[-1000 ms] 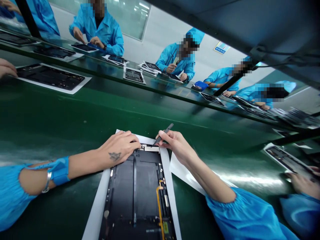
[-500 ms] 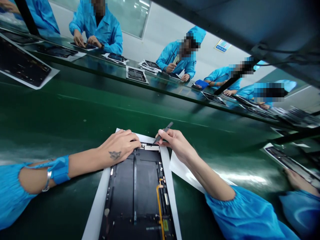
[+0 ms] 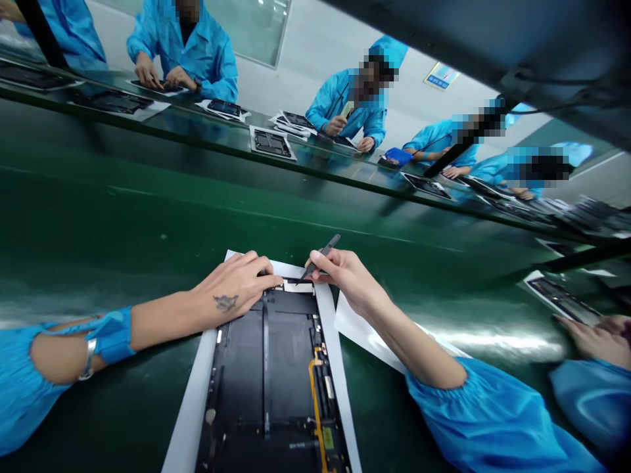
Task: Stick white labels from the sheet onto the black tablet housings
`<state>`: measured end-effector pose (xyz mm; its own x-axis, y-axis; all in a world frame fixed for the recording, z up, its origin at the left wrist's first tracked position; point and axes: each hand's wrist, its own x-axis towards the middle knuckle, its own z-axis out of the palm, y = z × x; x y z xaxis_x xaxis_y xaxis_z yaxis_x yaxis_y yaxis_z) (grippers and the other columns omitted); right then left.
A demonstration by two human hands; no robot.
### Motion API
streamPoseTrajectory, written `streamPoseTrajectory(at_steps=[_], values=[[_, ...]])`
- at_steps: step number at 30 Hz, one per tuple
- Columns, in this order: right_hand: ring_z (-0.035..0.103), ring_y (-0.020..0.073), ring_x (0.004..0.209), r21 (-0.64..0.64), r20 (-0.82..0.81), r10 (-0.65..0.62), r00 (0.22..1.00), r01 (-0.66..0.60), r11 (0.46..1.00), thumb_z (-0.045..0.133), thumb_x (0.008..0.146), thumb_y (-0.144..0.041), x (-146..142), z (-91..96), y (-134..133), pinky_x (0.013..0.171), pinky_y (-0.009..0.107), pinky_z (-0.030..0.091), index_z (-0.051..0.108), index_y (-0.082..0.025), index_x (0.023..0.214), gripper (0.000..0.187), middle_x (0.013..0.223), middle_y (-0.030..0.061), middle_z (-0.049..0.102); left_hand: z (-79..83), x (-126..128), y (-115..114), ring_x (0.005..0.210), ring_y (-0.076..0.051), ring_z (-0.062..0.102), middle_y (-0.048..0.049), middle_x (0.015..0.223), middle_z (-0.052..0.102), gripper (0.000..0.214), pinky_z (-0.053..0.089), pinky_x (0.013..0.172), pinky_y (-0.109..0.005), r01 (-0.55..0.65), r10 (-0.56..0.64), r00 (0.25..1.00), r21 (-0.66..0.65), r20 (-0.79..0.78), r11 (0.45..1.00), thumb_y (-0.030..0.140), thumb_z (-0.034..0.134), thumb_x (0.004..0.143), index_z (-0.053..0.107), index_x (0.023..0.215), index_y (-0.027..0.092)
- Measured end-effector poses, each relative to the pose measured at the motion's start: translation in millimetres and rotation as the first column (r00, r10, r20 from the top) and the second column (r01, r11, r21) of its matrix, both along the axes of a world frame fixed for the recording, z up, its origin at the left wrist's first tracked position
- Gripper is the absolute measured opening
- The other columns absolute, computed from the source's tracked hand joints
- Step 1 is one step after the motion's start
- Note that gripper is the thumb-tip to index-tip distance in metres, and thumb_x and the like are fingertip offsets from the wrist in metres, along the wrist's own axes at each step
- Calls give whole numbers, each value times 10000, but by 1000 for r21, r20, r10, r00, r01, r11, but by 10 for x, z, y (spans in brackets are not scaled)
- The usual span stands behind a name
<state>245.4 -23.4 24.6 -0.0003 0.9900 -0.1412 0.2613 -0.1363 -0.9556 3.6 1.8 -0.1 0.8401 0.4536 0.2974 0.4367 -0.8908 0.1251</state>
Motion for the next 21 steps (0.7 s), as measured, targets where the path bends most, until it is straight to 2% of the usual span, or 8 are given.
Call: streamPoseTrajectory(at_steps=[5, 10, 13, 15, 21], values=[[562, 143, 601, 94, 82, -2, 997, -6, 996, 655, 768, -640, 3, -61, -6, 636, 292, 458, 630, -163, 725, 480, 618, 13, 608, -2, 0, 18, 909, -210, 497, -59, 1092, 598, 360, 404, 733, -316, 20, -19, 1000, 14, -8, 1000, 52, 444, 946, 640, 1197, 220], [634, 181, 634, 236, 207, -57, 977, 7, 972, 601, 841, -611, 7, -89, -60, 639, 301, 484, 636, -165, 724, 462, 653, 36, 652, 13, -6, 18, 910, -213, 514, -59, 1082, 599, 372, 422, 746, -330, 24, -24, 1000, 20, -2, 1000, 48, 433, 946, 638, 1203, 222], [671, 198, 725, 377, 202, -90, 975, 7, 926, 574, 897, -556, -56, -75, -158, 668, 297, 515, 667, -174, 787, 408, 775, 51, 694, 10, -16, 10, 926, -215, 536, -61, 1082, 615, 373, 444, 762, -336, 25, -26, 1000, 44, 10, 999, 45, 440, 935, 636, 1204, 214], [674, 196, 773, 458, 242, -76, 967, -44, 888, 560, 931, -502, -114, -75, -222, 663, 281, 519, 686, -184, 818, 361, 842, 55, 709, 2, -22, 4, 944, -217, 550, -63, 1086, 626, 358, 459, 779, -343, 26, -28, 999, 61, 26, 998, 50, 456, 931, 635, 1201, 204], [668, 191, 808, 560, 374, -40, 926, -191, 806, 557, 972, -384, -183, -136, -270, 712, 291, 529, 712, -190, 874, 267, 879, 67, 717, -16, -22, 0, 939, -218, 563, -63, 1076, 639, 324, 474, 772, -347, 22, -27, 998, 85, 52, 996, 62, 470, 933, 648, 1167, 196]])
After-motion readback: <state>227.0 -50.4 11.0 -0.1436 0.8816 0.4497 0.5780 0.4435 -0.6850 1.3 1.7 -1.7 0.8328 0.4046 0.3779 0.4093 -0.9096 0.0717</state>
